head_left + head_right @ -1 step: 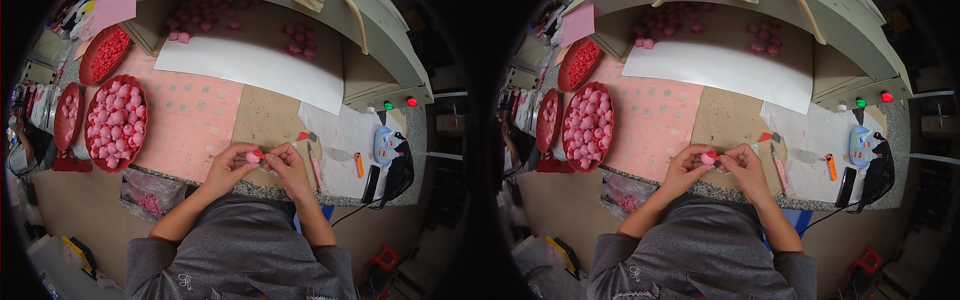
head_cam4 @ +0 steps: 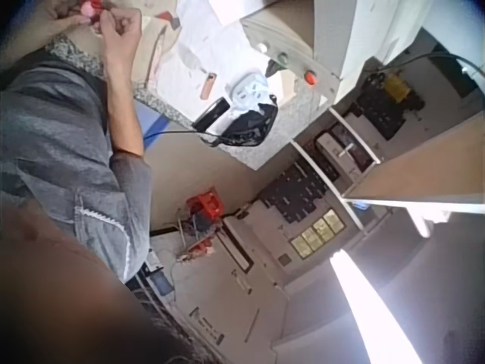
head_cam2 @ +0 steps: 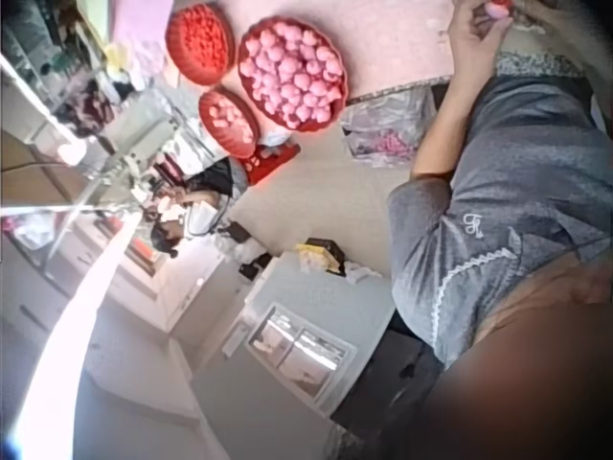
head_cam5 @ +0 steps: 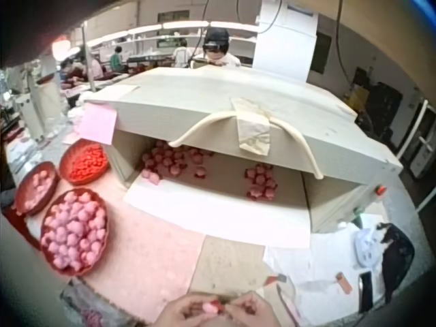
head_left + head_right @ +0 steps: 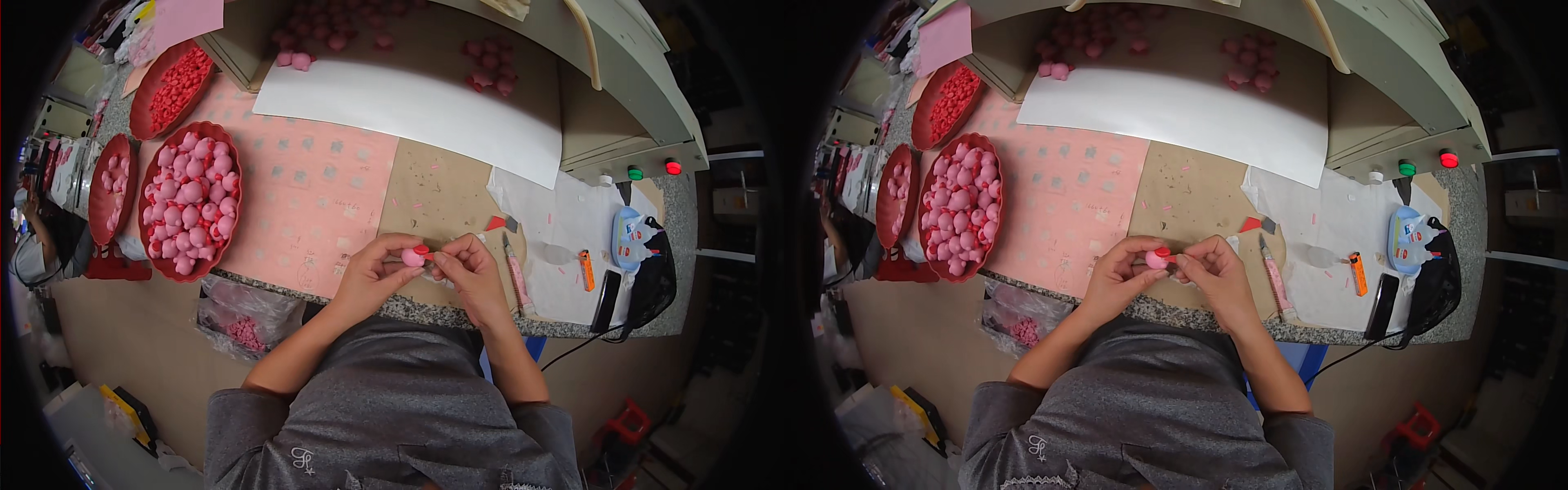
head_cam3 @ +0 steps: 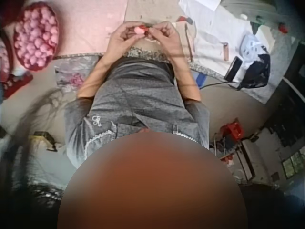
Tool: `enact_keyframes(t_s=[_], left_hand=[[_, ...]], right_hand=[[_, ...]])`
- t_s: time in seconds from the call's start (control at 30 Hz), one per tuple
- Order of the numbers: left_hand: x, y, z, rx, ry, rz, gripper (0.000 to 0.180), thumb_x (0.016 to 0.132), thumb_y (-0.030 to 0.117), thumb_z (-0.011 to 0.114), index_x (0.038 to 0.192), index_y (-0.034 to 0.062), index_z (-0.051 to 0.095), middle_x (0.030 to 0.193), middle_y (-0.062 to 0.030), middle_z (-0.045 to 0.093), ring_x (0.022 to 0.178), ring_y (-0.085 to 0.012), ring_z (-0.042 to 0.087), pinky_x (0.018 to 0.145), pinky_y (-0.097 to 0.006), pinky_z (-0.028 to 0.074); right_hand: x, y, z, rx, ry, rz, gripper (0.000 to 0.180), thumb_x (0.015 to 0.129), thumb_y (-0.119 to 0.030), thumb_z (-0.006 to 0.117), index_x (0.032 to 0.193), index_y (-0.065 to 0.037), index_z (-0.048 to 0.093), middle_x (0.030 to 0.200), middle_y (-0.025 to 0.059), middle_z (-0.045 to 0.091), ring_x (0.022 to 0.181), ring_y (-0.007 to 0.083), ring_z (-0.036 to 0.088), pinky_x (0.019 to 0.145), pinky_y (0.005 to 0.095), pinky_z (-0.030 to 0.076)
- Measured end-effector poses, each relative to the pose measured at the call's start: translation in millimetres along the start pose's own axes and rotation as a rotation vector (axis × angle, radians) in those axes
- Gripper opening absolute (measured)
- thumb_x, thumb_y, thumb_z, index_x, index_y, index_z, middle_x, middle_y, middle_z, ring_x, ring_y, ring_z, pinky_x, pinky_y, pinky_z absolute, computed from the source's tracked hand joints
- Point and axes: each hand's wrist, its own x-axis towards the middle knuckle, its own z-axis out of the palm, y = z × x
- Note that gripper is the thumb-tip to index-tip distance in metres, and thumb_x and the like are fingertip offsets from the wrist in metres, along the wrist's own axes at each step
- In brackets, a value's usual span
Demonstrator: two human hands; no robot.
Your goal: Assembling small pink clay components at a workbench.
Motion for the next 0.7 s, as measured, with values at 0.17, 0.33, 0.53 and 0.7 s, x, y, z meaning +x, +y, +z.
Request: enact_keyframes(t_s=[0.17, 0.33, 0.53, 0.7], left_hand=[[-0.3, 0.3, 0.3, 0.011, 0.009, 0.005, 0.036, 0.085, -0.008, 0.058, 0.119, -0.0005, 0.049, 0.116, -0.0091, 0.053, 0.108, -0.0152, 0.055, 0.090, -0.029, 0.050], [0.5, 0.5, -0.8, -0.012, 0.009, 0.005, 0.036, 0.085, -0.007, 0.058, 0.120, -0.0006, 0.050, 0.114, -0.0092, 0.054, 0.107, -0.0150, 0.055, 0.091, -0.029, 0.050], [0.1, -2.1, -6.4, -0.089, -0.007, -0.023, 0.037, 0.085, -0.007, 0.058, 0.121, 0.0000, 0.050, 0.119, -0.0092, 0.054, 0.109, -0.0144, 0.054, 0.093, -0.028, 0.047], [1.0, -2.9, -7.8, -0.126, -0.010, -0.021, 0.038, 0.086, -0.007, 0.057, 0.122, 0.0004, 0.049, 0.121, -0.0094, 0.054, 0.111, -0.0146, 0.053, 0.094, -0.029, 0.045]], right_hand=[[1.5, 1.2, -1.1, 0.024, -0.014, -0.001, 0.008, 0.090, -0.005, 0.058, 0.094, -0.003, 0.052, 0.082, 0.0053, 0.061, 0.074, 0.0108, 0.060, 0.069, 0.0237, 0.048], [0.5, -0.3, 1.0, -0.023, -0.022, -0.027, 0.008, 0.089, -0.004, 0.058, 0.094, -0.003, 0.052, 0.082, 0.0052, 0.061, 0.074, 0.0108, 0.059, 0.069, 0.0235, 0.048], [-4.1, -8.7, -9.3, 0.015, 0.051, -0.037, 0.008, 0.089, -0.004, 0.058, 0.094, -0.004, 0.052, 0.082, 0.0052, 0.061, 0.074, 0.0111, 0.059, 0.069, 0.0241, 0.047], [-7.1, -6.5, -9.4, 0.062, 0.028, -0.042, 0.008, 0.089, -0.003, 0.058, 0.093, -0.004, 0.051, 0.082, 0.0051, 0.060, 0.074, 0.0109, 0.059, 0.069, 0.0240, 0.047]])
